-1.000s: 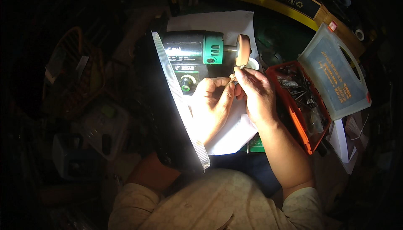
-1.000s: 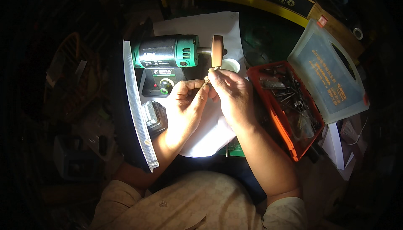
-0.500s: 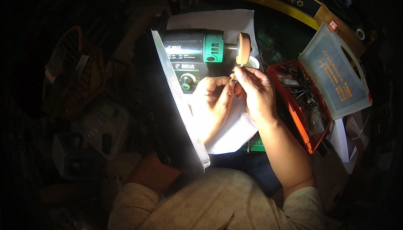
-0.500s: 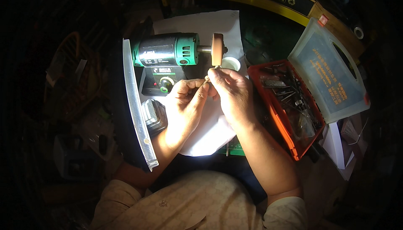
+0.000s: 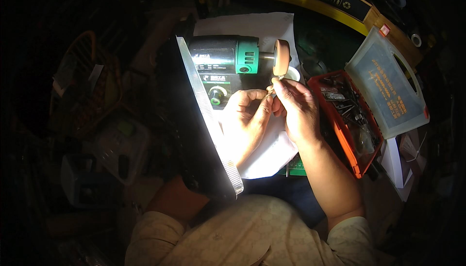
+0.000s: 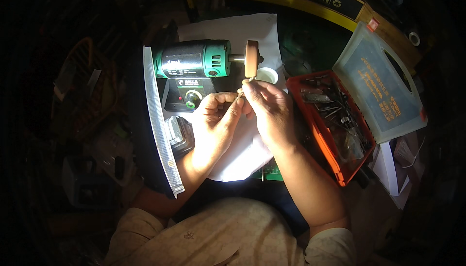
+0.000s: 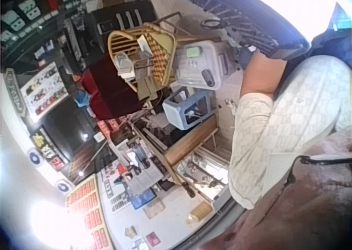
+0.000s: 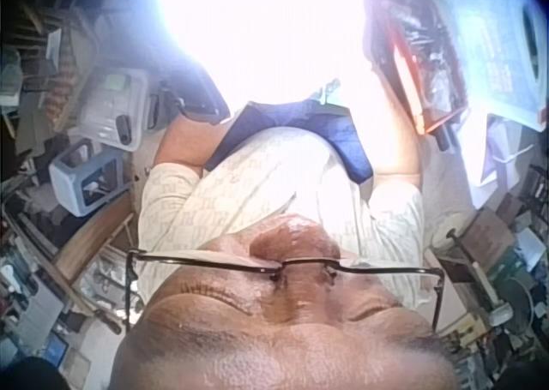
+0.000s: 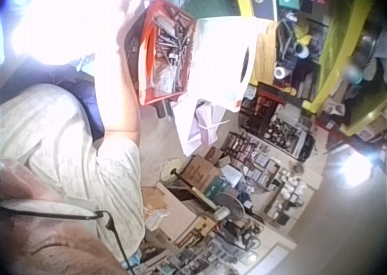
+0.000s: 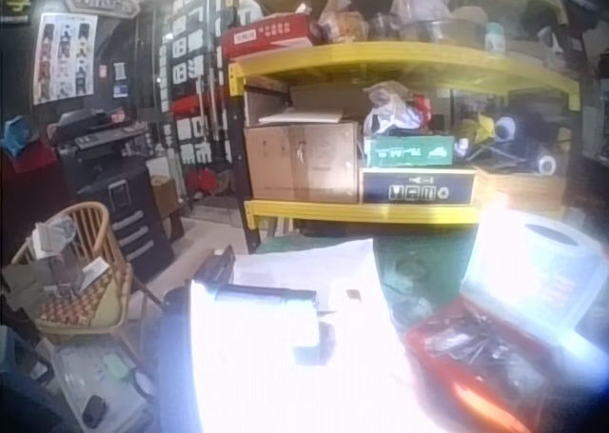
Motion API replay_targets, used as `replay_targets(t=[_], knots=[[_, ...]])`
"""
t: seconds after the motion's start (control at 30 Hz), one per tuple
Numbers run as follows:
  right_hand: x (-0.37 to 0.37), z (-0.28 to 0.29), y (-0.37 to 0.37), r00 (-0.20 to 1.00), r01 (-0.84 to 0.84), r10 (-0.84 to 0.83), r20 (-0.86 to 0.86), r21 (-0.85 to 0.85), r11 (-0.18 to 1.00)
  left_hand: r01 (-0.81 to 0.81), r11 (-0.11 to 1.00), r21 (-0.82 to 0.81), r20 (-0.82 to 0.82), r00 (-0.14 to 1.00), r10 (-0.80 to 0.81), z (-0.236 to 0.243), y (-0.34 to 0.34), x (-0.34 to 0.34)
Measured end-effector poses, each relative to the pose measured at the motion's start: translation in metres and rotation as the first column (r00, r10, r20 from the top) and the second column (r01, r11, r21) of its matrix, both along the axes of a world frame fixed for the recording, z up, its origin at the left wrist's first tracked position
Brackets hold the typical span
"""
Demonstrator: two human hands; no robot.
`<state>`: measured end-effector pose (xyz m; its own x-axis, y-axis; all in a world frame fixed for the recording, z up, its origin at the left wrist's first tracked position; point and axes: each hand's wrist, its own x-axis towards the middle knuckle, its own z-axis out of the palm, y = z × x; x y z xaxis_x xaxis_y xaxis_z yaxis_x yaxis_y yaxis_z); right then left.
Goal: The person holds a small metal tool and repeatedly presses it against a rotating grinding wheel to sharpen its edge. They rotate the tool to work different sides and periodically inspect the edge under a bright work lamp. The person also reaches into a red toolbox to select different small tools and continues the sharpening process.
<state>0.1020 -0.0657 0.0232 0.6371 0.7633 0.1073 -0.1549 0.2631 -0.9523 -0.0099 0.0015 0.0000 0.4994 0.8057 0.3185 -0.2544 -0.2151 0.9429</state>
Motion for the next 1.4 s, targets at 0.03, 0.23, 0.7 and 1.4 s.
replay_targets(t=[0.03, 0.23, 0.7, 1.4], knots=[[0.0, 0.0, 0.0, 1.0, 0.003, -0.003, -0.001, -0.004, 1.0, 0.01, 1.0, -0.005, 0.014, 1.0, -0.009, 0.0, 0.0, 0.0], [0.0, -0.003, -0.001, 1.0, -0.013, 0.012, 0.021, 0.025, 1.0, 0.021, 1.0, -0.016, 0.064, 0.998, -0.02, -0.001, 0.0, 0.0], [-0.005, -0.005, -0.007, 0.981, -0.009, -0.005, 0.192, 0.068, 0.998, -0.028, 0.998, 0.064, -0.021, 0.999, 0.029, -0.005, 0.001, 0.003], [-0.009, -0.015, -0.008, 0.888, 0.072, -0.12, 0.443, 0.124, 0.99, -0.008, 1.0, 0.022, 0.015, 1.0, 0.008, 0.0, 0.001, 0.001]])
